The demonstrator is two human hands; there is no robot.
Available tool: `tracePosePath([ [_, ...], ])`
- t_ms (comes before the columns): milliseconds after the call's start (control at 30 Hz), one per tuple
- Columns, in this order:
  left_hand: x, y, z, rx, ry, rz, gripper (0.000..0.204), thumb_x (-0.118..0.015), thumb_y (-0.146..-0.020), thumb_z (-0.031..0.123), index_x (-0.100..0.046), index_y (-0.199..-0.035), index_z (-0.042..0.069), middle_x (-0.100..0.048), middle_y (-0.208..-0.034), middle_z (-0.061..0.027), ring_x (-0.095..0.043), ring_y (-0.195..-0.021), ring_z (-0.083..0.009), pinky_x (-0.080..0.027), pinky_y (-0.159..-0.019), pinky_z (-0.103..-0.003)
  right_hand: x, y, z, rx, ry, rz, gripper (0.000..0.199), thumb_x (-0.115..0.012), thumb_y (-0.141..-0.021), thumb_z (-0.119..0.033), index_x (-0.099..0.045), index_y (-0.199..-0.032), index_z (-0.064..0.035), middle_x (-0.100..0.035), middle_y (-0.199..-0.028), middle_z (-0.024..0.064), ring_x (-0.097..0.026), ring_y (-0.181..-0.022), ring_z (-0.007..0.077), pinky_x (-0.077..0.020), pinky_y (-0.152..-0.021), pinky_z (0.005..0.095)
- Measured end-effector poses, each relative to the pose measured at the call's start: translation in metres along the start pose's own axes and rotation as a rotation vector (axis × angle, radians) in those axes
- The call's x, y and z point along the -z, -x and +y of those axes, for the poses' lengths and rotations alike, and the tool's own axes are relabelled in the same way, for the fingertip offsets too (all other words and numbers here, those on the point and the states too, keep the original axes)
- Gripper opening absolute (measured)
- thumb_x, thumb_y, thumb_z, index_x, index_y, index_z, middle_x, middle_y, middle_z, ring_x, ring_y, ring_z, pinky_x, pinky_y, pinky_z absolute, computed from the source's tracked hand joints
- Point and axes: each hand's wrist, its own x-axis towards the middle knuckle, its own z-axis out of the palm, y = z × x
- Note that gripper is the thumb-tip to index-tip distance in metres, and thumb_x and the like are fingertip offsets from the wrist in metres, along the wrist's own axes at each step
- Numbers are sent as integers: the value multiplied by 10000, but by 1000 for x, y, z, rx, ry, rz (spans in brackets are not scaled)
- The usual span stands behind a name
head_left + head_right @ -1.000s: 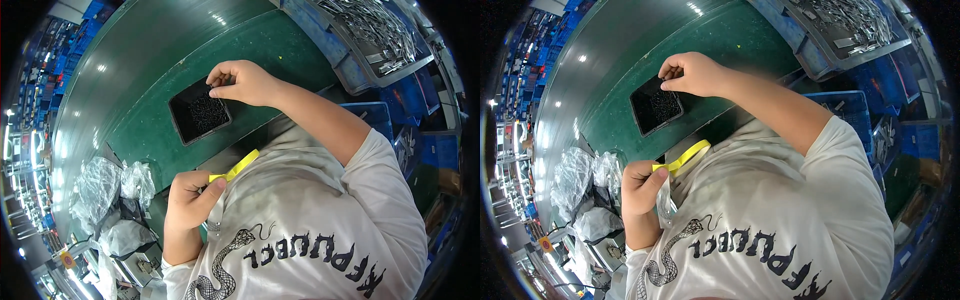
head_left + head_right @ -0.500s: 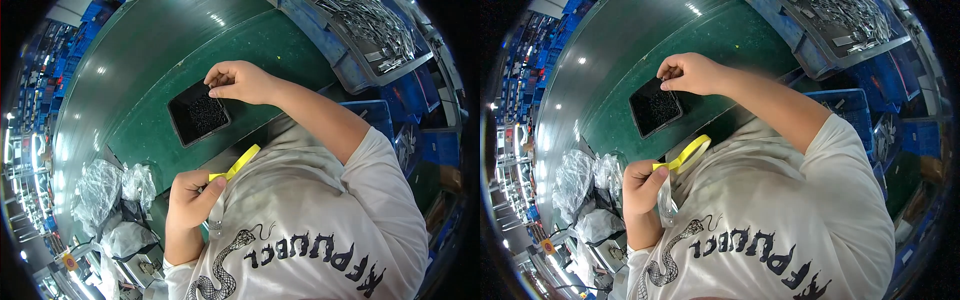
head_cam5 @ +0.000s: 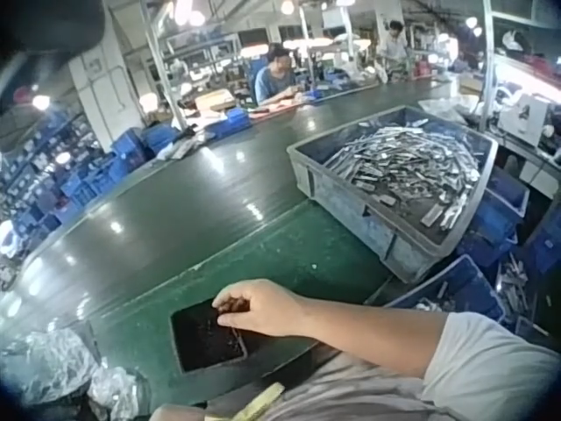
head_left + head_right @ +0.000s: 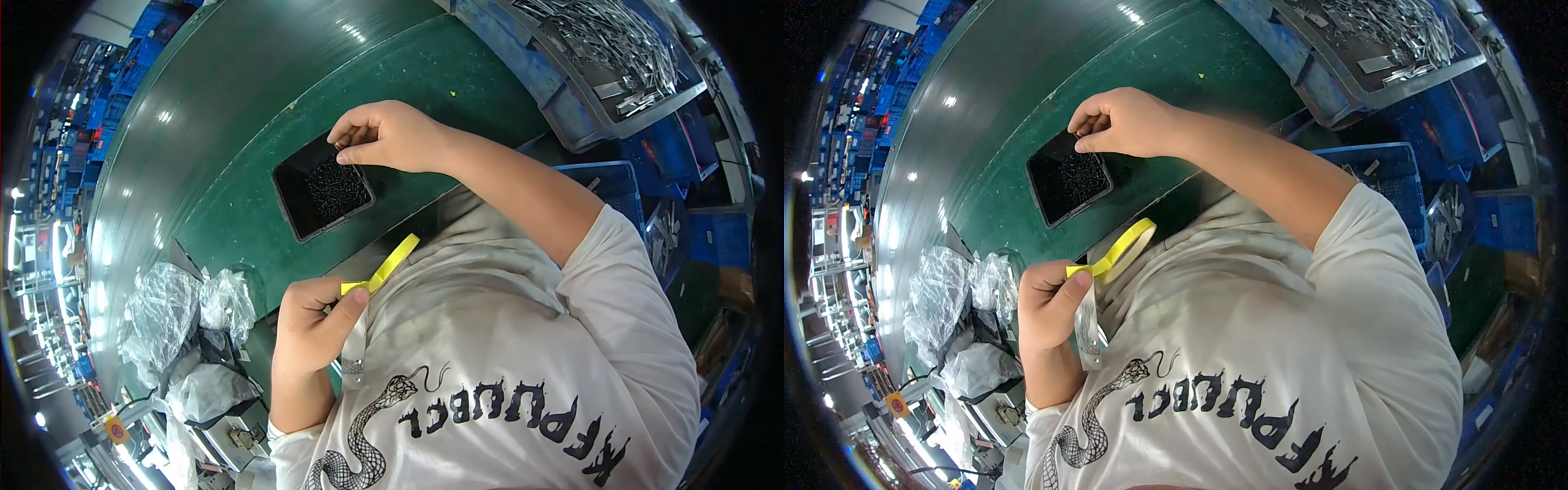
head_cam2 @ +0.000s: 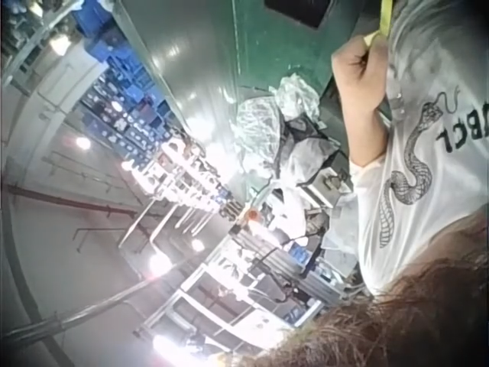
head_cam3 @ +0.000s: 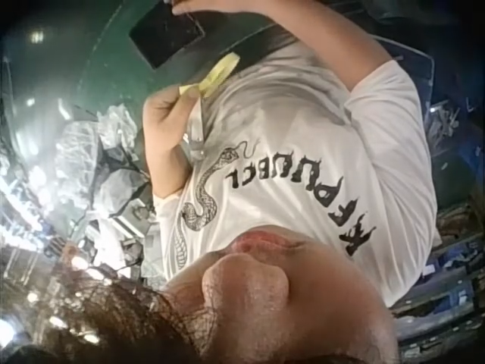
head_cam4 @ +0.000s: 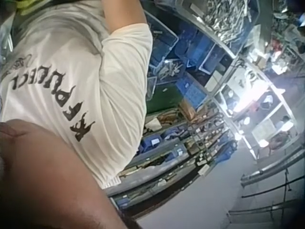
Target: Assembling small metal components with yellow rings and adhesive strips on a factory production line.
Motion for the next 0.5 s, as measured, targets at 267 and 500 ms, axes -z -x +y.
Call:
tracePosePath([
  [267, -2, 0, 0, -24, 22, 24, 227, -655, -951, 75, -631, -762, -49, -495, -620, 50, -364, -599, -36, -291, -495, -262, 7, 4, 0, 67, 16, -28, 282, -779, -857, -136, -700, -1107, -32, -721, -1011, 66, -678, -908, 126, -551, -820, 273],
  [500, -2, -2, 0, -41, 22, 23, 229, -645, -960, 82, -630, -775, -53, -508, -636, 51, -375, -608, -32, -300, -504, -252, 9, 18, 1, 146, 65, 63, 304, -768, -869, -138, -676, -1141, -38, -713, -1019, 49, -674, -908, 133, -543, -811, 277],
])
